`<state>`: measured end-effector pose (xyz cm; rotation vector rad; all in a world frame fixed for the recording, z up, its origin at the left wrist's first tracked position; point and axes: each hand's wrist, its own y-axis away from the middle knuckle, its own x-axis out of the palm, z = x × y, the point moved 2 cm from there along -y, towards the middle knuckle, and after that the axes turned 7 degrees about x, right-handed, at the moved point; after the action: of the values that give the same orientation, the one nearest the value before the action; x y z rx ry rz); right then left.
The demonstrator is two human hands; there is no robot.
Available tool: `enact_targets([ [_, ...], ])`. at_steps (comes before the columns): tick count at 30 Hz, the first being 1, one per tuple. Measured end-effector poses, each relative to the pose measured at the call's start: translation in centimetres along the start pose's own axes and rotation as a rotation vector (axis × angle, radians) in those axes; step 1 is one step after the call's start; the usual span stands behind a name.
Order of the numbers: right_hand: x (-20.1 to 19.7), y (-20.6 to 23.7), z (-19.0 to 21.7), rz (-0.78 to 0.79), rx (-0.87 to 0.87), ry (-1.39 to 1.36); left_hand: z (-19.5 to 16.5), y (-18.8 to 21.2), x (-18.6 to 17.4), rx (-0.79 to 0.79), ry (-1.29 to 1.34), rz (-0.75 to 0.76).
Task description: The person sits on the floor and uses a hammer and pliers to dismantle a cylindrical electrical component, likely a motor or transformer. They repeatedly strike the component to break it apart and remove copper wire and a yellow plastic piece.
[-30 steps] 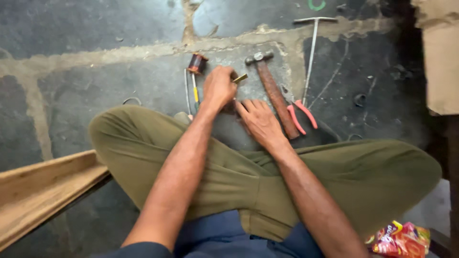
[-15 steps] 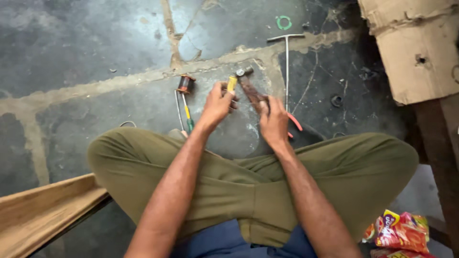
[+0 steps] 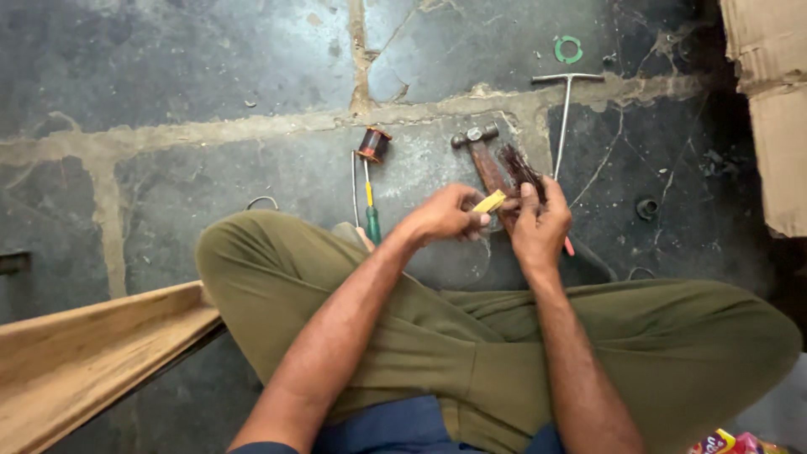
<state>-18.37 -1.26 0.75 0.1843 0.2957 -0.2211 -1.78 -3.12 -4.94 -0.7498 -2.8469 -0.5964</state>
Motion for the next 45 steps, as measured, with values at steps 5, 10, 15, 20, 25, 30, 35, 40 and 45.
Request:
enact_targets([
  [5,0.2,-0.2,0.7,-0.027,-0.104,-0.164,-1.1,0.3,0.8,-0.006,0.074,0.091],
  [10,-0.2,-1.0,1.4,-0.168,-0.448,0.058,-2.3,0.1,1.0,0.018,0.220,0.126],
  [15,-0.3,-1.4,1.5,-0.153,-0.304,0.285,-2.6,-0.6,0.6,0.174,0.404,0.028],
  [20,1.3,-0.6,1.0,0.008,-0.243,0.225,-2.3,-1.2,0.4,0.285,0.266,-0.284],
  [25,2.3,-0.8,-0.2,0.100,-0.254,0.009,-3.1,-0.3,0.7,0.411,-0.496,-0.598],
  [30,2.5,-1.6,-2.4,0.207,0.065,-0.195,-4.0,0.6,1.1,0.316,-0.808,-0.416],
  [35,2.6,-1.7,-3.0,0.214,0.064,-0.237,-5.0,1.4,1.5,0.315,-0.752,-0.331],
  [40,1.5,-1.9,-2.7,0.173,0.284,-0.592,-6.0,1.4,1.0,0.401,-0.400,-0.330],
  [45,0.7,-1.9,-2.1,0.176,0.366,-0.632,-5.9,1.2,-0.9,0.359,-0.235,-0.359],
])
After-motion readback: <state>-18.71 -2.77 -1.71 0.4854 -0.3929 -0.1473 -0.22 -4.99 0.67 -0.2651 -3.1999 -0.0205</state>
